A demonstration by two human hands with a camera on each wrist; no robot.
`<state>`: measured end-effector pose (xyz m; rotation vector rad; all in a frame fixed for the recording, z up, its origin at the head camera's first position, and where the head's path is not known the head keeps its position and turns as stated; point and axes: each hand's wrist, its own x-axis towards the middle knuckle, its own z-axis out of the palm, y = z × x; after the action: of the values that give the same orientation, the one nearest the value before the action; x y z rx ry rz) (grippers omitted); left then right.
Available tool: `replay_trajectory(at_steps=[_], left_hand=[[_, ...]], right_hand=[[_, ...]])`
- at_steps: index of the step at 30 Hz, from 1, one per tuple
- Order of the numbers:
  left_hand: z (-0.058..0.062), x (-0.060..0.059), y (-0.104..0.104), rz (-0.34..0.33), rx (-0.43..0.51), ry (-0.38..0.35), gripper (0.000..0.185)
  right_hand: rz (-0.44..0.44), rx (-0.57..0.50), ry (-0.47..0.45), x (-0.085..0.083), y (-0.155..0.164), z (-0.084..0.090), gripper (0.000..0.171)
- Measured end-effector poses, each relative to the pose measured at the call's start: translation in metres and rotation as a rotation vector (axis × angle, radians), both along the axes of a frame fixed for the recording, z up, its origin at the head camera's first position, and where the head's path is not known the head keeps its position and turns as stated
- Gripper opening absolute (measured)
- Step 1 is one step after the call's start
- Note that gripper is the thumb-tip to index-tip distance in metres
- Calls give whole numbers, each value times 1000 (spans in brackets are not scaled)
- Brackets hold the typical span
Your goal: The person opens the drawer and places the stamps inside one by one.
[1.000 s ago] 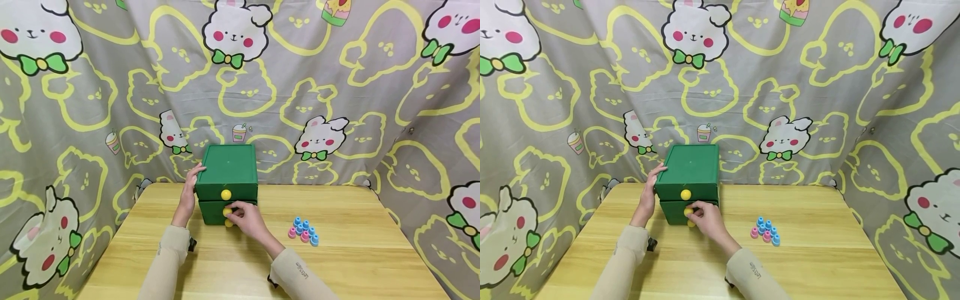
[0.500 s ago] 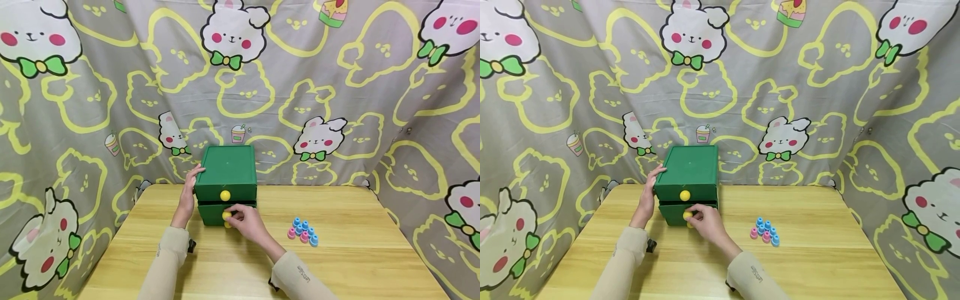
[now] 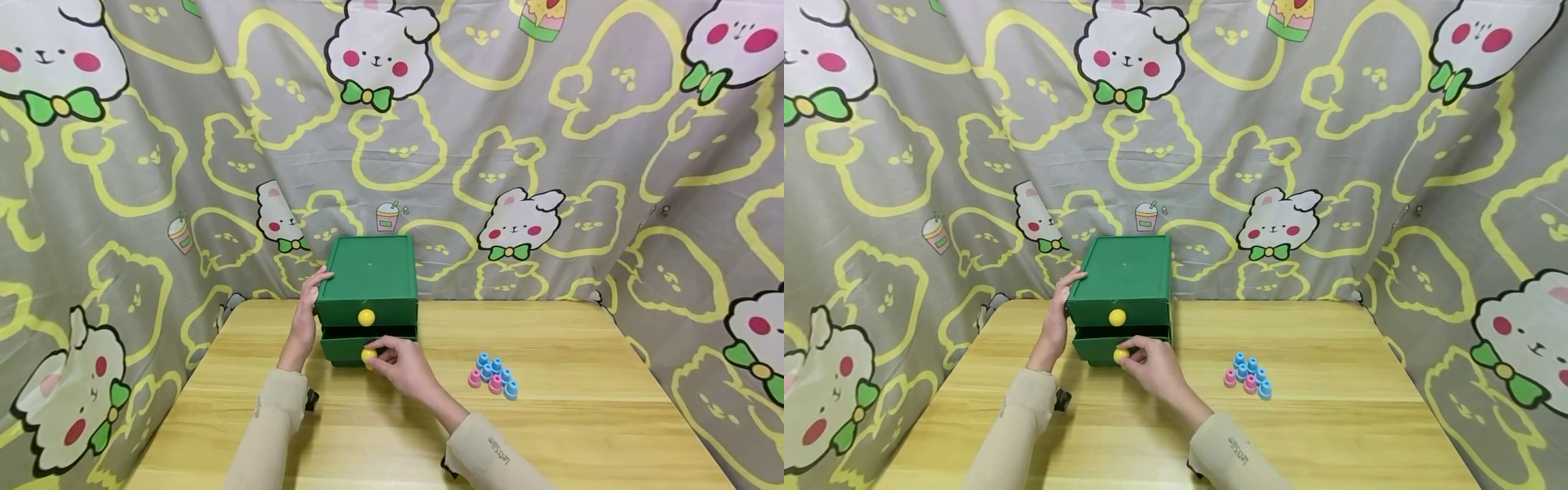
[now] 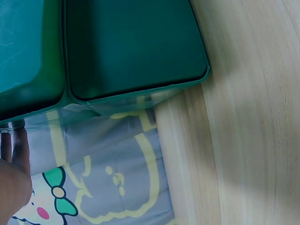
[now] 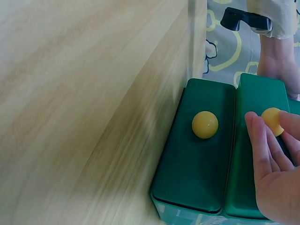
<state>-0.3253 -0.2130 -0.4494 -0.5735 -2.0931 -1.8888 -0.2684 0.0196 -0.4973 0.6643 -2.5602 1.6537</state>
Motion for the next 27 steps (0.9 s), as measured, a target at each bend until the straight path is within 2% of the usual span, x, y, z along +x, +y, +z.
replay_trajectory(at_steps=[18,25,27], left_hand=[[0,0,0,7,-11,3,50],[-25,-22,-7,16,1,17,51],[-28,-24,-8,21,0,26,51]], right_hand=[[3,8,-9,9,0,1,17],[3,10,-2,10,0,0,17],[4,7,-3,10,1,0,17]])
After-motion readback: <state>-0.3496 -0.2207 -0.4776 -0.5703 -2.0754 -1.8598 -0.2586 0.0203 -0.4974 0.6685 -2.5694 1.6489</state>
